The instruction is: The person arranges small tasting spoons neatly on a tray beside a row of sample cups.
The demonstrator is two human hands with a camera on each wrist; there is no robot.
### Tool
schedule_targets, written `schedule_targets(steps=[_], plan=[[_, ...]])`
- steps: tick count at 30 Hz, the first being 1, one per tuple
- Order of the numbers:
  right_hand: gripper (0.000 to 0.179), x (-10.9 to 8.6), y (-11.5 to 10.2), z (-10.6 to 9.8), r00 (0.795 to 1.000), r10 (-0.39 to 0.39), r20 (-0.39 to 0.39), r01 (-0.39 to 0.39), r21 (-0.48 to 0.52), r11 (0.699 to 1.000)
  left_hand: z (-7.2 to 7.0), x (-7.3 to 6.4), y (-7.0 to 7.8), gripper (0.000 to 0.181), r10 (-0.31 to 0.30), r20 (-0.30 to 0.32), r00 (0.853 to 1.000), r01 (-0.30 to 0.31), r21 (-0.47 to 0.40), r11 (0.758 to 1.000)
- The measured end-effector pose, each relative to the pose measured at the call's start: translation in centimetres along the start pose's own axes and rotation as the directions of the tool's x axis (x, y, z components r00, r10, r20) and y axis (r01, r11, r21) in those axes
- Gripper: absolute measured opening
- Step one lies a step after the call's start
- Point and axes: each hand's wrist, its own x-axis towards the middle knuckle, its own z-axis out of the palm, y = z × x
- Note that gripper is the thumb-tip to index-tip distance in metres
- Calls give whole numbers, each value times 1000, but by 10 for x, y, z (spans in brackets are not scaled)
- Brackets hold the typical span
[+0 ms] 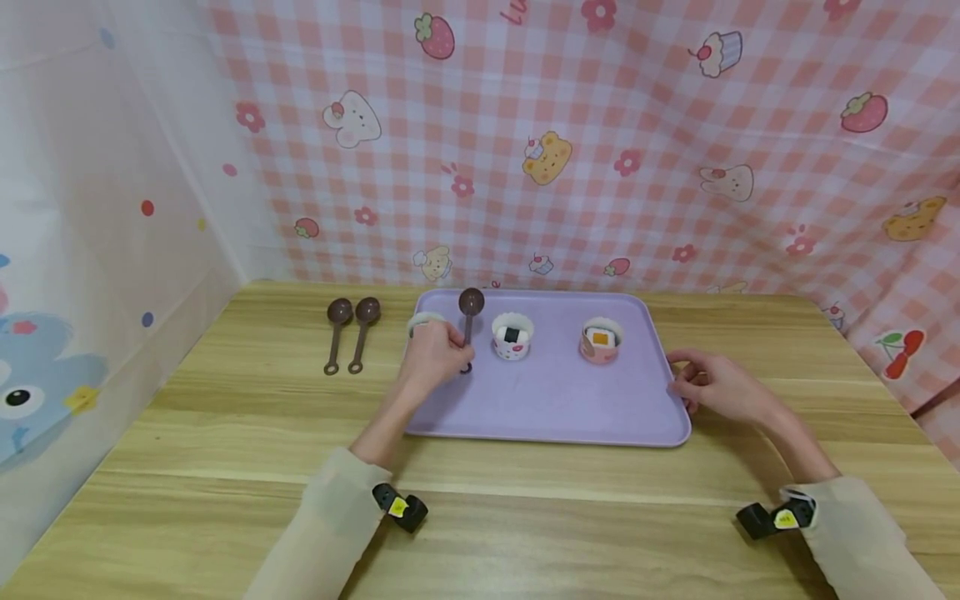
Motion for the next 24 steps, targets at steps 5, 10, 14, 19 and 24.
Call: schedule_targets(steps=[5, 10, 14, 19, 24], plan=[[43, -1, 0, 0, 1000, -1, -3, 1, -2, 1000, 5, 1, 0, 7, -3, 4, 1000, 3, 12, 1000], [44, 0, 1, 0, 1000, -1, -6, 1, -10, 1000, 10, 3, 1, 8, -21, 3, 1000, 21, 35, 999], [44, 0, 1, 0, 1000, 5, -6, -5, -10, 1000, 12, 3, 1, 10, -41, 13, 999, 41, 49, 998], [44, 0, 1, 0, 1000, 7, -2, -7, 3, 1000, 13, 4, -1, 18, -49, 24, 999, 47, 78, 996], [45, 0, 0, 0, 1000, 9, 5, -9, 15, 1000, 15, 5, -2, 29, -53, 39, 998, 50, 92, 994]])
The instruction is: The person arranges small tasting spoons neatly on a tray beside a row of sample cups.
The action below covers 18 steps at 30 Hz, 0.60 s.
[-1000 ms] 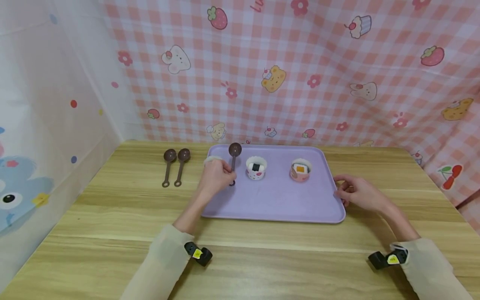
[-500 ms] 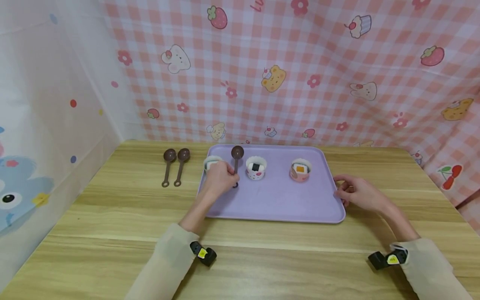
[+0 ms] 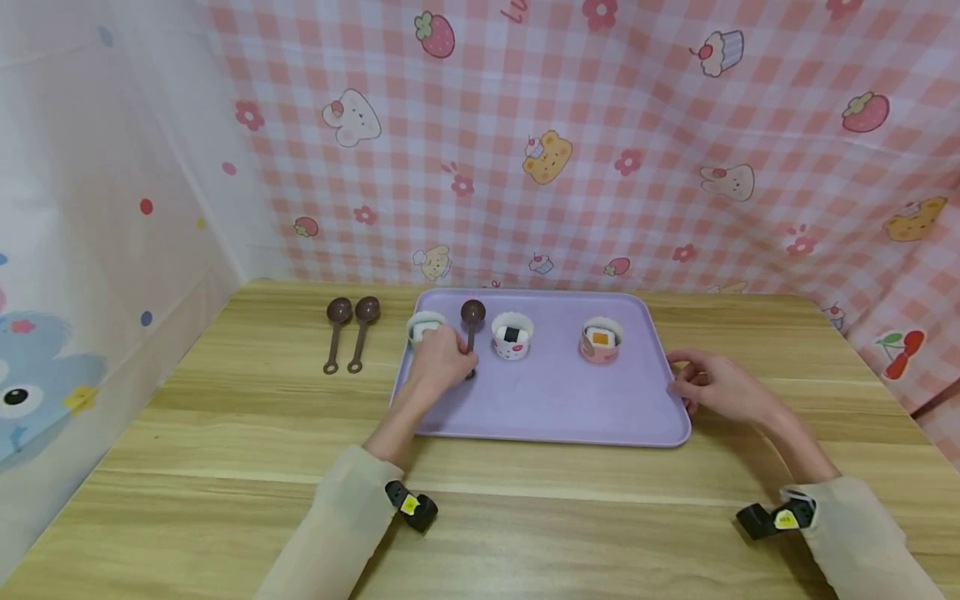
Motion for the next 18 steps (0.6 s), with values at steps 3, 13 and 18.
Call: schedule_targets(steps=[3, 13, 18], plan=[[45, -1, 0, -1, 1000, 6, 1, -6, 2, 1000, 1, 0, 0, 33, -9, 10, 1000, 9, 9, 1000], [46, -1, -1, 0, 1000, 13, -3, -13, -13, 1000, 3, 1, 0, 43, 3, 22, 1000, -4, 43, 999], [46, 0, -1, 0, 1000, 5, -5, -5, -9, 1000, 2, 1, 1, 47, 2, 27, 1000, -4, 50, 999]])
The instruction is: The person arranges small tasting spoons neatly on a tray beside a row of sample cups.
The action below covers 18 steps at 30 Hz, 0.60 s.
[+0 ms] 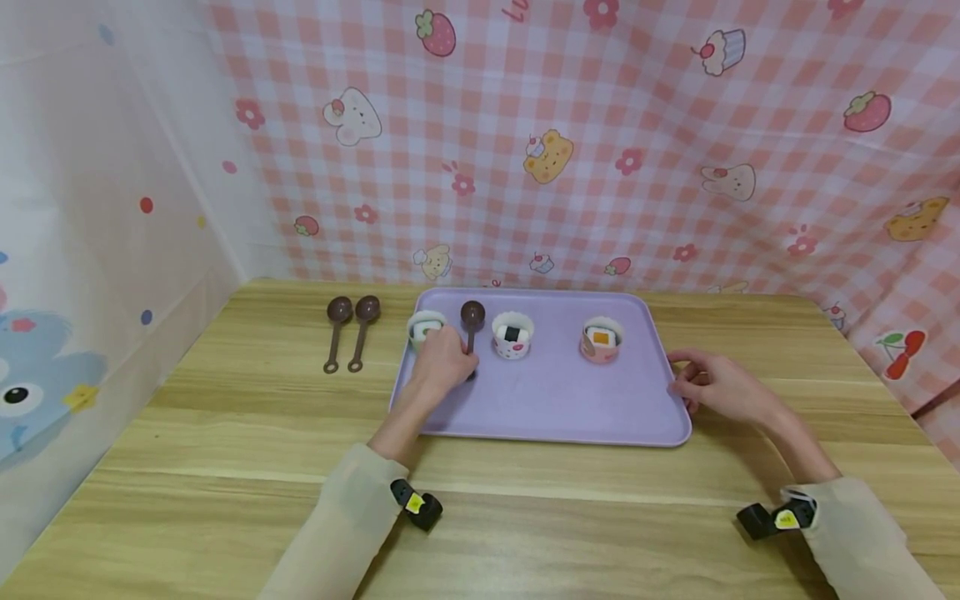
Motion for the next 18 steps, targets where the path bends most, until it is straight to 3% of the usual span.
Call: schedule_targets(steps=[18], plan=[[44, -1, -1, 0, 1000, -16, -1, 16, 4, 1000, 0, 0, 1, 50, -2, 2, 1000, 1, 24, 1000]])
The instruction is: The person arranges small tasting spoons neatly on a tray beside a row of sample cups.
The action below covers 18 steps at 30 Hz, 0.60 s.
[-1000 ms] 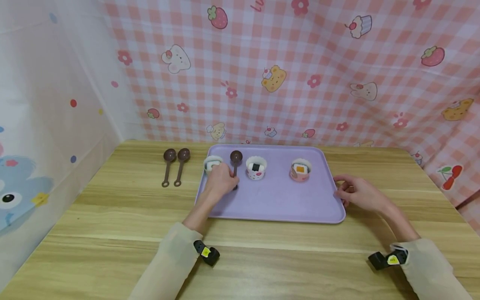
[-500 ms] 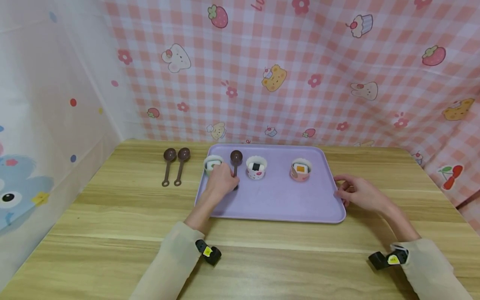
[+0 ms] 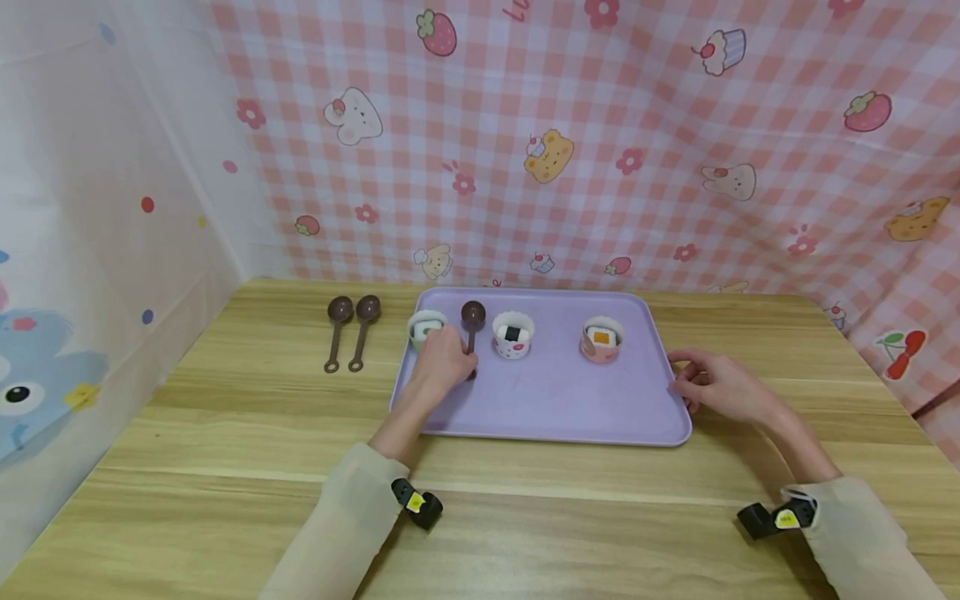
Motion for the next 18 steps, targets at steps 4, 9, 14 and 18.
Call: schedule_targets(steps=[4, 9, 14, 18], plan=[[45, 1, 1, 0, 1000, 7, 0, -7, -8, 1000, 0, 1, -1, 51, 10, -6, 1000, -10, 5, 1000], [45, 1, 1, 0, 1000, 13, 2, -13, -11, 1000, -1, 1, -2, 52, 20, -10, 1000, -20, -3, 1000], [45, 1, 0, 0, 1000, 14, 3, -14, -10, 1000, -2, 0, -2, 52, 17, -6, 1000, -17, -10, 1000], [45, 0, 0, 0, 1000, 13, 4, -13, -1, 1000, -4, 0, -1, 50, 17, -6, 1000, -18, -6, 1000]])
